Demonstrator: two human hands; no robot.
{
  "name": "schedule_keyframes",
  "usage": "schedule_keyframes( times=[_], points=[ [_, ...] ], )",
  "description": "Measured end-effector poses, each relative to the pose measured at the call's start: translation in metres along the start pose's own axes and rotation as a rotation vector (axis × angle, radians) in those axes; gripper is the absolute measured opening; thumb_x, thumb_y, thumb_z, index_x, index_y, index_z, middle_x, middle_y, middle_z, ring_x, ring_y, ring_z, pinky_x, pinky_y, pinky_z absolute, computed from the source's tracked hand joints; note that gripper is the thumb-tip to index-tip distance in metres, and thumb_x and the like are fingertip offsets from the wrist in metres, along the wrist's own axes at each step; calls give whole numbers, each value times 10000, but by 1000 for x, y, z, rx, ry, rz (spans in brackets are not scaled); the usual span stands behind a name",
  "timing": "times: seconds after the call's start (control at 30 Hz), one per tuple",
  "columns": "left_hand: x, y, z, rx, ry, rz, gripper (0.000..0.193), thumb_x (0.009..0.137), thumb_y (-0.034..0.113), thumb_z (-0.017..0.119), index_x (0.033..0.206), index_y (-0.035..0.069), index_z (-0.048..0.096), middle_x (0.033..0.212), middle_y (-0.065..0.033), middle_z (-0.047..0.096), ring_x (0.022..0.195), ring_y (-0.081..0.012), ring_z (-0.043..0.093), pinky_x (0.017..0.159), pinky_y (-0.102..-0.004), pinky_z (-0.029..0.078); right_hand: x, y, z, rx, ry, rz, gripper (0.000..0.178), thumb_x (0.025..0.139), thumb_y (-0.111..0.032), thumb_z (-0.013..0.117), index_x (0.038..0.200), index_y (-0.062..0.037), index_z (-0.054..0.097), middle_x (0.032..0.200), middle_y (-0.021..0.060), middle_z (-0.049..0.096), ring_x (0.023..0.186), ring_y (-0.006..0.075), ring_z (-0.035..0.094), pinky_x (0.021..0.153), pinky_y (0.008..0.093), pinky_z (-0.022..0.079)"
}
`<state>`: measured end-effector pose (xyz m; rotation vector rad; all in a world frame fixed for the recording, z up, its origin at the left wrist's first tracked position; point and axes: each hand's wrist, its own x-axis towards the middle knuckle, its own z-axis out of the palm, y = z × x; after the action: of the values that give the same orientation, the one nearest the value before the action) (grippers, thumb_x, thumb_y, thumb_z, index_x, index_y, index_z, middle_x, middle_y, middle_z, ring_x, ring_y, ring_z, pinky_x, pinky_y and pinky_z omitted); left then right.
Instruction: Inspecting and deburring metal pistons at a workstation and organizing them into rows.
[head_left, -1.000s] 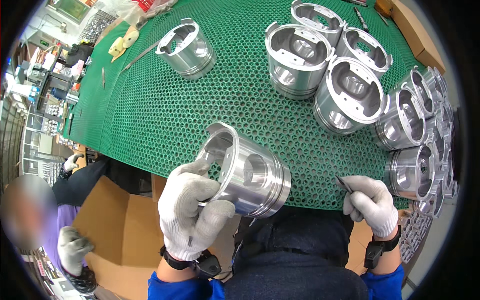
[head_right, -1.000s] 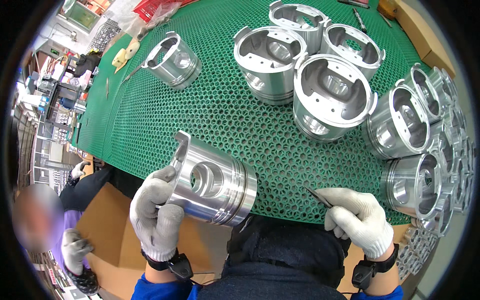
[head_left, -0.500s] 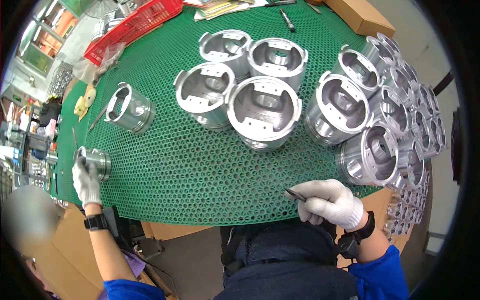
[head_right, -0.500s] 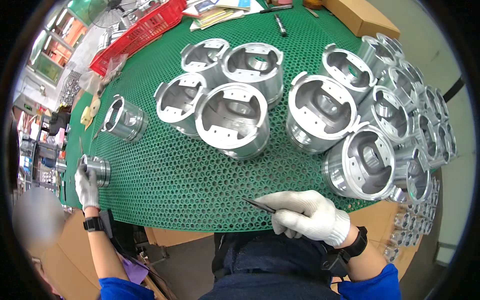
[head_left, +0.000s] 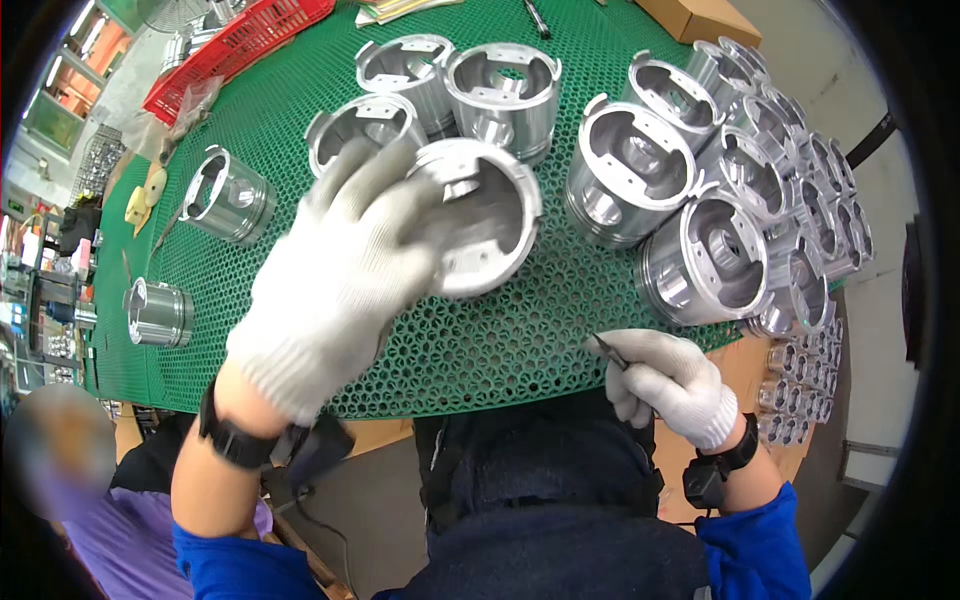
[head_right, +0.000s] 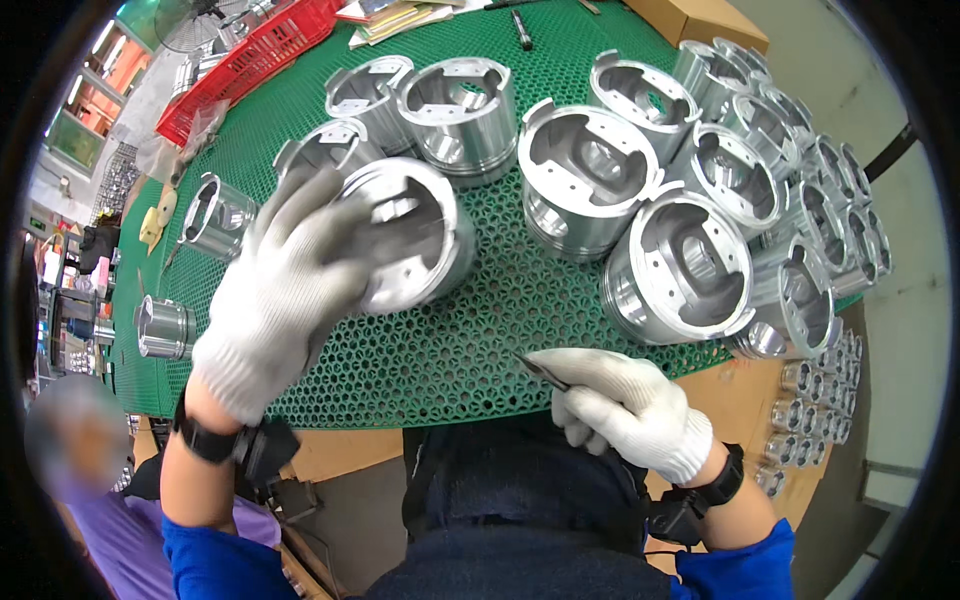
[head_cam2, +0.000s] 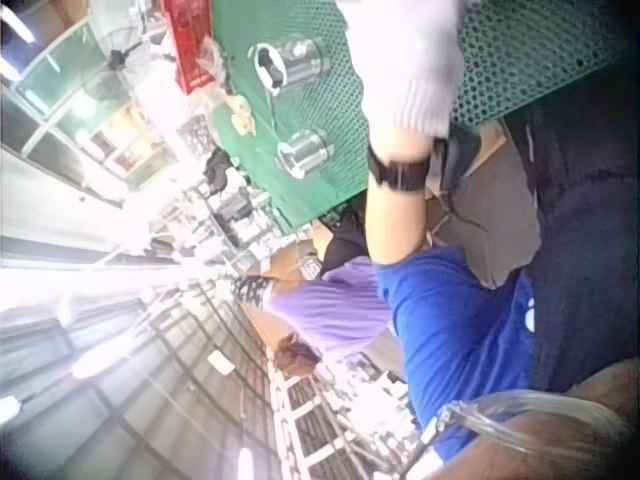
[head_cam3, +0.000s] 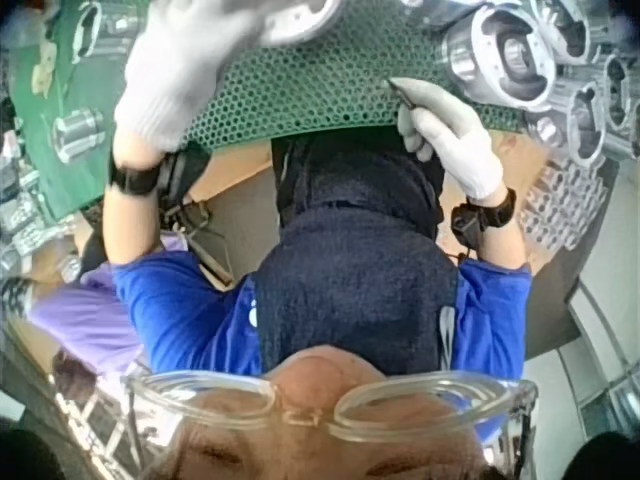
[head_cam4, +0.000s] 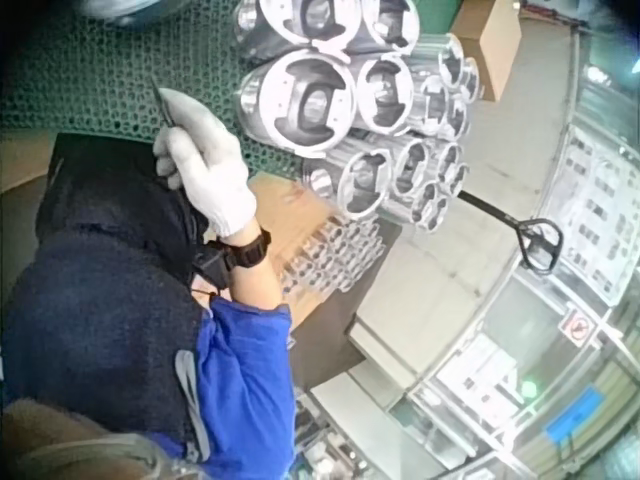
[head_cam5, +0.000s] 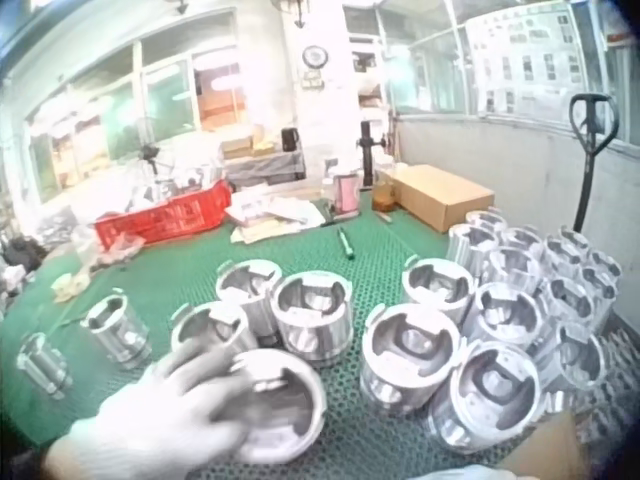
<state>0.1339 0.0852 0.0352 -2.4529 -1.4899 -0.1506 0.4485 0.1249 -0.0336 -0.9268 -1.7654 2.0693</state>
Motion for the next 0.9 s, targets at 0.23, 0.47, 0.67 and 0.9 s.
schedule_keyframes(
  times=[0.23, 0.47, 0.67, 0.9],
  points=[
    [-68, 41, -14, -498, 254, -421, 191, 715, 20, 722, 874, -23, 626, 1226, -256, 551, 1210, -454, 539, 966, -478, 473, 18, -9, 9, -651, 30, -388, 527, 830, 7, 546, 1337, -130, 594, 806, 84, 636, 590, 190, 628, 585, 310, 535],
    [-54, 45, 19, -502, 391, -466, 191, 674, 30, 681, 857, 11, 627, 937, -167, 571, 893, -341, 612, 782, -448, 514, 55, -20, 38, -1259, 299, -704, 445, 791, -108, 635, 1213, -248, 647, 644, 10, 474, 525, 197, 574, 460, 343, 487],
    [-77, 66, 11, -451, 388, -374, 278, 586, 131, 752, 825, 86, 616, 797, -75, 534, 846, -333, 606, 746, -462, 500, 47, -32, 48, -1352, 202, -648, 432, 772, -144, 648, 1198, -216, 631, 654, 33, 507, 516, 198, 598, 432, 325, 491],
    [-87, 113, 8, -272, 214, -338, 326, 606, 331, 824, 822, 154, 657, 784, 12, 515, 858, -273, 569, 806, -474, 487, 32, -19, 37, -1116, -147, -358, 397, 891, -171, 604, 1287, -203, 617, 714, 71, 590, 506, 211, 594, 466, 326, 506]
  ],
)
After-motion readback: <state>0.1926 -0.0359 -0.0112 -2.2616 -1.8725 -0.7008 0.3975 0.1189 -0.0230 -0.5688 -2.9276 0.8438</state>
